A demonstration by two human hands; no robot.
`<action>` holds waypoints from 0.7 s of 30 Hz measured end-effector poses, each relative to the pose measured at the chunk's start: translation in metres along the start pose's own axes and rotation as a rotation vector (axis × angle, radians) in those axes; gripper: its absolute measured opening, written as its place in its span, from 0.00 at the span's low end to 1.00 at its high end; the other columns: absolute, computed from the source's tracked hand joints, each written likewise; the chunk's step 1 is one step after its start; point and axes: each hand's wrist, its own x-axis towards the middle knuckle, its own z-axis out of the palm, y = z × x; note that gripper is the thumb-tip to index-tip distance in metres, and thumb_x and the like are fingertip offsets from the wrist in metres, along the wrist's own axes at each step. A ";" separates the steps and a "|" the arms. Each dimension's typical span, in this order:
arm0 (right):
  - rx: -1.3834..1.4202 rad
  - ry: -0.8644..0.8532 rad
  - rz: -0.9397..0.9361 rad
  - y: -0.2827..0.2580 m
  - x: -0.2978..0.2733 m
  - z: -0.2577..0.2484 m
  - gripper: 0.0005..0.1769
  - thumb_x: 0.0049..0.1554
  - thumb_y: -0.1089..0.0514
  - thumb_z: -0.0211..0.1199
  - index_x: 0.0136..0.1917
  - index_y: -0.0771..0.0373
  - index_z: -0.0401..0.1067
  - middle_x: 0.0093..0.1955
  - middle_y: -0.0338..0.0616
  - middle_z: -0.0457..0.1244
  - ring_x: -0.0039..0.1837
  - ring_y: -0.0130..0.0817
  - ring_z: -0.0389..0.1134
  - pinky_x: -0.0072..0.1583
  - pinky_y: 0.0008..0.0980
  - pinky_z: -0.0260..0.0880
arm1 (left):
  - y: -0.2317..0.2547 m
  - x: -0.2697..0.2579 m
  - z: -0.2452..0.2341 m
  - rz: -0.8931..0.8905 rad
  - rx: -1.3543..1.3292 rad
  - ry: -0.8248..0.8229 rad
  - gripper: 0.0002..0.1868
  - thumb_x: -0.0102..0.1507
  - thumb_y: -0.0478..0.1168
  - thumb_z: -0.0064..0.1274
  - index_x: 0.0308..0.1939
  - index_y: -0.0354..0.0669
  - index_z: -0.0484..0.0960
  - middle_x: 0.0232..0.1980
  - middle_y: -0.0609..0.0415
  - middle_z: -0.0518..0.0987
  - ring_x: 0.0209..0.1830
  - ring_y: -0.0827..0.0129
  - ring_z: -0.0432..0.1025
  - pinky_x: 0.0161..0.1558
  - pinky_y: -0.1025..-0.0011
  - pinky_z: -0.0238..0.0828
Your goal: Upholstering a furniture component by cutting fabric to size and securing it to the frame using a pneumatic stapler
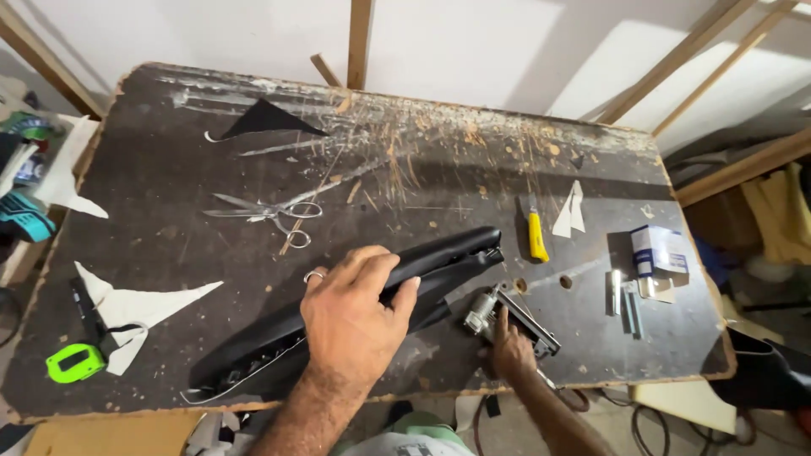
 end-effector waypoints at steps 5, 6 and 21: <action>0.747 -0.136 0.124 -0.014 -0.082 -0.122 0.28 0.57 0.47 0.57 0.67 0.49 0.54 0.43 0.52 0.63 0.42 0.47 0.64 0.42 0.44 0.60 | 0.002 0.003 0.000 0.020 0.000 -0.026 0.15 0.52 0.48 0.67 0.39 0.51 0.84 0.47 0.64 0.83 0.37 0.62 0.78 0.41 0.56 0.67; 1.252 -0.098 0.168 -0.010 -0.107 -0.141 0.09 0.57 0.61 0.63 0.51 0.62 0.70 0.28 0.43 0.57 0.27 0.32 0.56 0.30 0.35 0.53 | 0.003 0.000 0.002 0.017 0.012 -0.030 0.15 0.52 0.49 0.67 0.40 0.52 0.84 0.48 0.63 0.84 0.37 0.60 0.78 0.41 0.55 0.66; 0.775 0.344 -0.297 -0.094 -0.219 -0.313 0.18 0.58 0.54 0.54 0.29 0.57 0.73 0.28 0.35 0.66 0.33 0.31 0.66 0.38 0.35 0.67 | 0.018 0.000 0.005 0.103 -0.163 -0.072 0.07 0.62 0.43 0.57 0.38 0.47 0.77 0.45 0.57 0.80 0.38 0.58 0.75 0.40 0.55 0.62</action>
